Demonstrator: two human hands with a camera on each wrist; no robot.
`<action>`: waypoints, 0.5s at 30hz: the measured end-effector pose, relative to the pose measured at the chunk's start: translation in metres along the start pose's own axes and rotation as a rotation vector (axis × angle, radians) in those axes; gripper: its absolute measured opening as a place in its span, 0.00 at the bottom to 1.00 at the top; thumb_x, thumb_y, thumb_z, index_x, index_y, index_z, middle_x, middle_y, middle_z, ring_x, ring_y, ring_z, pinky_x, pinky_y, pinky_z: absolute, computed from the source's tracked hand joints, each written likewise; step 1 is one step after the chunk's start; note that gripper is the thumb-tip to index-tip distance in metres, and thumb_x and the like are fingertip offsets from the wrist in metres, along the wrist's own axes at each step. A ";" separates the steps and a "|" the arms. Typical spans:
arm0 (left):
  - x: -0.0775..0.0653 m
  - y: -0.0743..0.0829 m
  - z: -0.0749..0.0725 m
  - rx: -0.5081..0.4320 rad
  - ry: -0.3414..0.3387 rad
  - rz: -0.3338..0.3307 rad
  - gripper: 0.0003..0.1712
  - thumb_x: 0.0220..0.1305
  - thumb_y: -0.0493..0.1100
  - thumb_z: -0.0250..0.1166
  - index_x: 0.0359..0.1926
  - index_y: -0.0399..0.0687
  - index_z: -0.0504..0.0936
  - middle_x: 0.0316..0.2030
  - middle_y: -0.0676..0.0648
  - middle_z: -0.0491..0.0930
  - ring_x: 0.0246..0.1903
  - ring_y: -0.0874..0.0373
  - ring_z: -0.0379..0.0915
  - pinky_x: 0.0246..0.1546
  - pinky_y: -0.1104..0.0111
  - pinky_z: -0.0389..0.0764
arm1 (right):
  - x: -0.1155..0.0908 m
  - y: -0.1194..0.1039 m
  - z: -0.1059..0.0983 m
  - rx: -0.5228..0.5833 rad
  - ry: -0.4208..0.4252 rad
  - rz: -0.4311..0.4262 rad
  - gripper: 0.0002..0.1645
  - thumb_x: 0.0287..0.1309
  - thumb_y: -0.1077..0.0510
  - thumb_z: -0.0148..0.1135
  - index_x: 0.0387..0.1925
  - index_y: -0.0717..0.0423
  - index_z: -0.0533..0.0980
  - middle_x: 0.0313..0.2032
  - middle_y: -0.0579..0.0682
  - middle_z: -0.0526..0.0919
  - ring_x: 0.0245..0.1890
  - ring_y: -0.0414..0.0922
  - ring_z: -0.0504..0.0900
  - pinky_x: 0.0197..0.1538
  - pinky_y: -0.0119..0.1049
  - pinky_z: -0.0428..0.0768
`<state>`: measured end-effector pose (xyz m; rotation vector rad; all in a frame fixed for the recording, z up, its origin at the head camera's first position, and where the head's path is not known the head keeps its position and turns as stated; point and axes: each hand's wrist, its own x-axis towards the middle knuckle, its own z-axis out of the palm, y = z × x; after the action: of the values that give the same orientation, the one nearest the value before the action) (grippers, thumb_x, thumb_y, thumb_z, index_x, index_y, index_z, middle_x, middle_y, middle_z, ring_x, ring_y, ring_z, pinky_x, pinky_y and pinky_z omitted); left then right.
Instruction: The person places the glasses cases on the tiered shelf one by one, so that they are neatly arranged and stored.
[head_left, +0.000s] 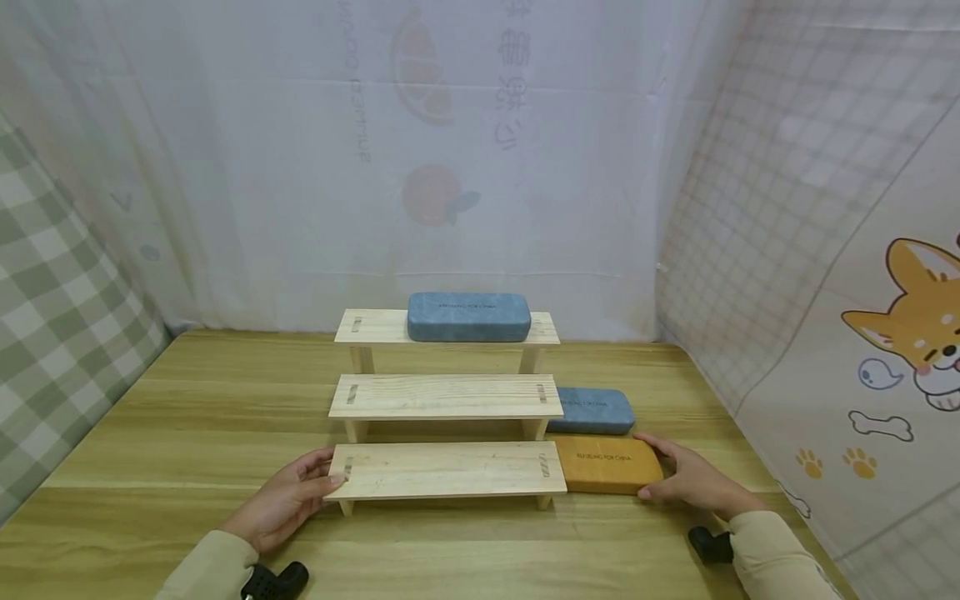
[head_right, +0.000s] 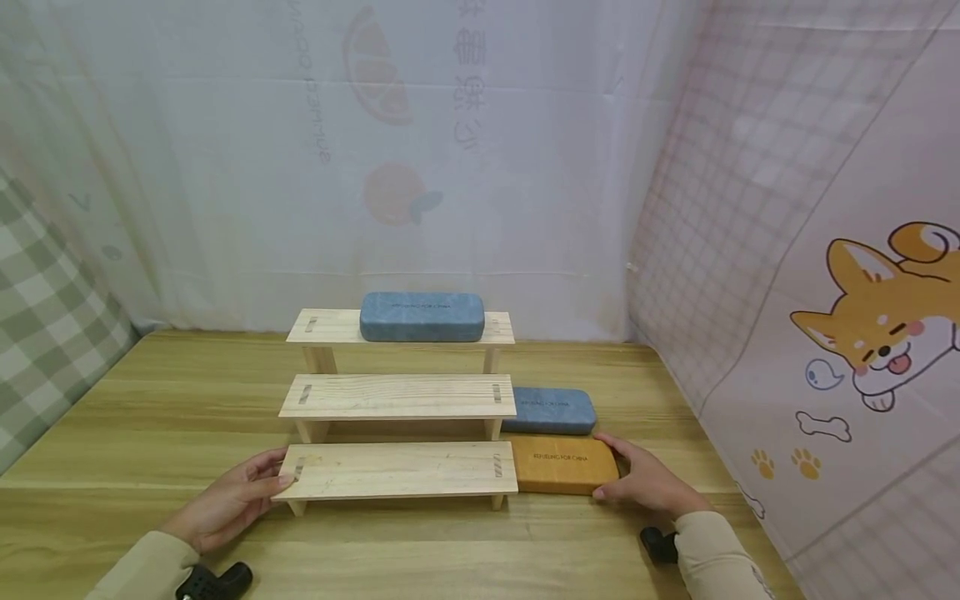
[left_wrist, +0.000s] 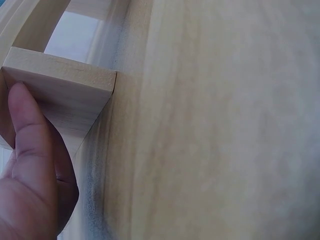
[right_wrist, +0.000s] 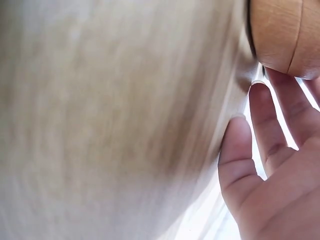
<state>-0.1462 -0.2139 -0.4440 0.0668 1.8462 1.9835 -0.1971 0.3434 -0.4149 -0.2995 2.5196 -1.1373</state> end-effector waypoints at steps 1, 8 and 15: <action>0.000 0.000 0.000 0.003 -0.001 0.001 0.45 0.70 0.38 0.56 0.71 0.22 0.35 0.56 0.39 0.66 0.47 0.63 0.72 0.49 0.71 0.76 | 0.000 0.000 0.000 0.001 0.006 0.003 0.56 0.46 0.57 0.75 0.71 0.66 0.54 0.65 0.74 0.60 0.61 0.64 0.66 0.53 0.45 0.72; 0.000 0.001 0.000 0.000 -0.003 0.001 0.45 0.70 0.38 0.56 0.71 0.23 0.35 0.56 0.39 0.66 0.47 0.63 0.71 0.49 0.71 0.76 | 0.000 0.001 -0.001 0.003 0.057 0.013 0.54 0.43 0.57 0.77 0.69 0.67 0.58 0.60 0.71 0.67 0.57 0.62 0.71 0.47 0.38 0.76; 0.000 0.001 0.000 0.003 0.002 -0.004 0.45 0.70 0.38 0.56 0.71 0.23 0.35 0.57 0.39 0.65 0.47 0.63 0.72 0.49 0.71 0.76 | -0.003 0.000 -0.002 0.010 0.065 0.024 0.53 0.45 0.56 0.75 0.69 0.65 0.58 0.60 0.71 0.68 0.57 0.64 0.71 0.47 0.40 0.76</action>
<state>-0.1459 -0.2138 -0.4434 0.0615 1.8494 1.9789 -0.1954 0.3455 -0.4132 -0.2327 2.5661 -1.1674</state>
